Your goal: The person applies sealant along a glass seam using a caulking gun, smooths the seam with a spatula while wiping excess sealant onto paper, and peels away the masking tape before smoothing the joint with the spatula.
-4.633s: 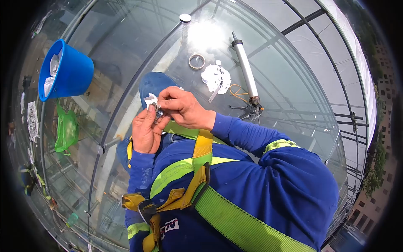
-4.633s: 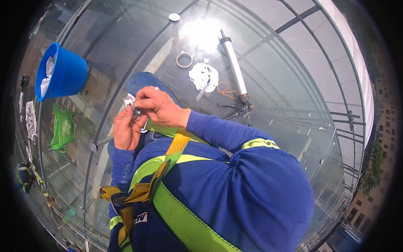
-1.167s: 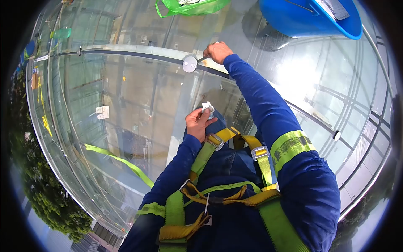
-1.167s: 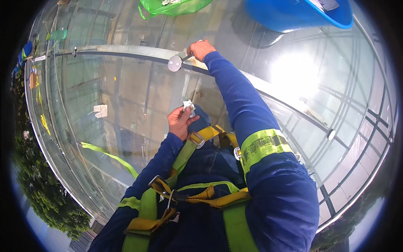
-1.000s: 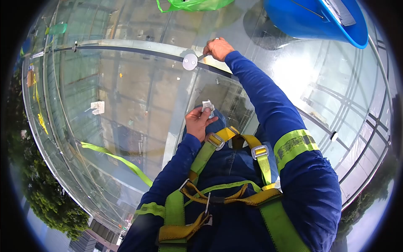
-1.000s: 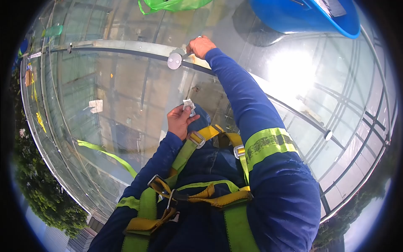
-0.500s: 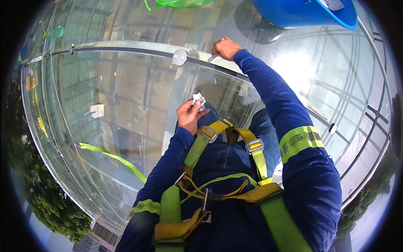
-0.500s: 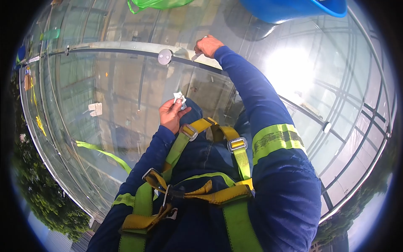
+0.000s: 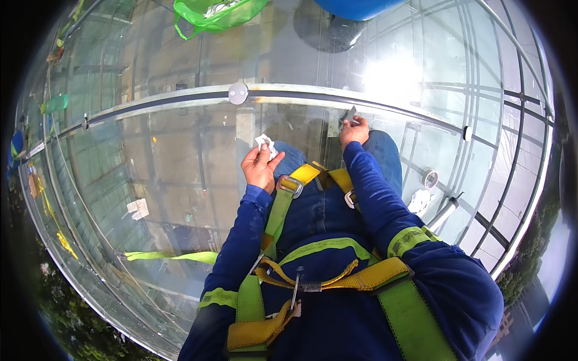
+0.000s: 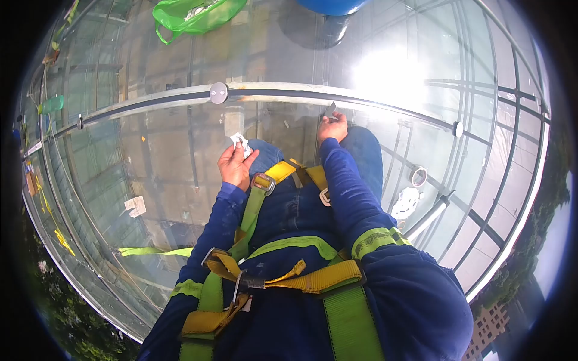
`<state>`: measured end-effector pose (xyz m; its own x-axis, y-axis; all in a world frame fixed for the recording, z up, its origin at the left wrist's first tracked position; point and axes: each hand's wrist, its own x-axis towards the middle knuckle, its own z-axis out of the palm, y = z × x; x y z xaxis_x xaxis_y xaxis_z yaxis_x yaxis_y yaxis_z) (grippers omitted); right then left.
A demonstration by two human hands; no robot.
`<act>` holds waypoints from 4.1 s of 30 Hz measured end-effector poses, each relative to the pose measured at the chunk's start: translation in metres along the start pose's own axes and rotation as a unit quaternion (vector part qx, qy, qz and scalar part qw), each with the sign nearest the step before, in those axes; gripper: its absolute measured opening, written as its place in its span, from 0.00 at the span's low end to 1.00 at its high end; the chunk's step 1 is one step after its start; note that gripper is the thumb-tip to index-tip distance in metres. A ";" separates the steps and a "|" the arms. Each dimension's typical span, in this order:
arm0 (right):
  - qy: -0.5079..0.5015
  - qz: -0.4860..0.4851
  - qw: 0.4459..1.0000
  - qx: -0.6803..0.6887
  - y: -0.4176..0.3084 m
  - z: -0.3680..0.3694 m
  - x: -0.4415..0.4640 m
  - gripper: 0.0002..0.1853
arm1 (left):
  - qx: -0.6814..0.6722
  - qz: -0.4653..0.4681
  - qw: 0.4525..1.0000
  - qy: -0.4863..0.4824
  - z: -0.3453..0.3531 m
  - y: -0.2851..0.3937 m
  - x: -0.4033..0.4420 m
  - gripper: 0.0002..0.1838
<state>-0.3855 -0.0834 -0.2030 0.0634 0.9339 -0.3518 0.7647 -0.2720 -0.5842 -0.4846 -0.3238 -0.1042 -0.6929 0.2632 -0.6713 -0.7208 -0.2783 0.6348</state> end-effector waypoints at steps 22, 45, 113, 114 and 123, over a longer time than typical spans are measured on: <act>-0.043 -0.016 0.999 -0.014 -0.048 0.085 -0.097 0.15 | -0.056 -0.010 0.998 -0.017 -0.025 0.006 -0.002 0.10; -0.227 -0.154 0.953 0.129 -0.069 0.052 -0.060 0.12 | -0.061 -0.004 0.998 -0.010 -0.032 0.005 0.005 0.09; -0.132 -0.062 0.925 0.352 0.054 -0.293 0.120 0.09 | 0.269 -0.054 0.953 -0.125 0.181 -0.049 -0.047 0.13; -0.199 -0.097 0.881 0.418 0.039 -0.300 0.095 0.09 | 0.294 -0.053 0.938 -0.174 0.202 -0.058 -0.053 0.12; -0.140 -0.308 0.888 0.312 -0.007 -0.420 -0.036 0.10 | 0.324 -0.022 0.826 -0.462 0.299 -0.061 -0.211 0.17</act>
<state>-0.1238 -0.0178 0.1207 -0.4725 0.8795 0.0570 0.0888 0.1119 -0.9897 -0.3001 -0.0864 0.1126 -0.1701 0.9351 -0.3110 -0.3979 0.2235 0.8898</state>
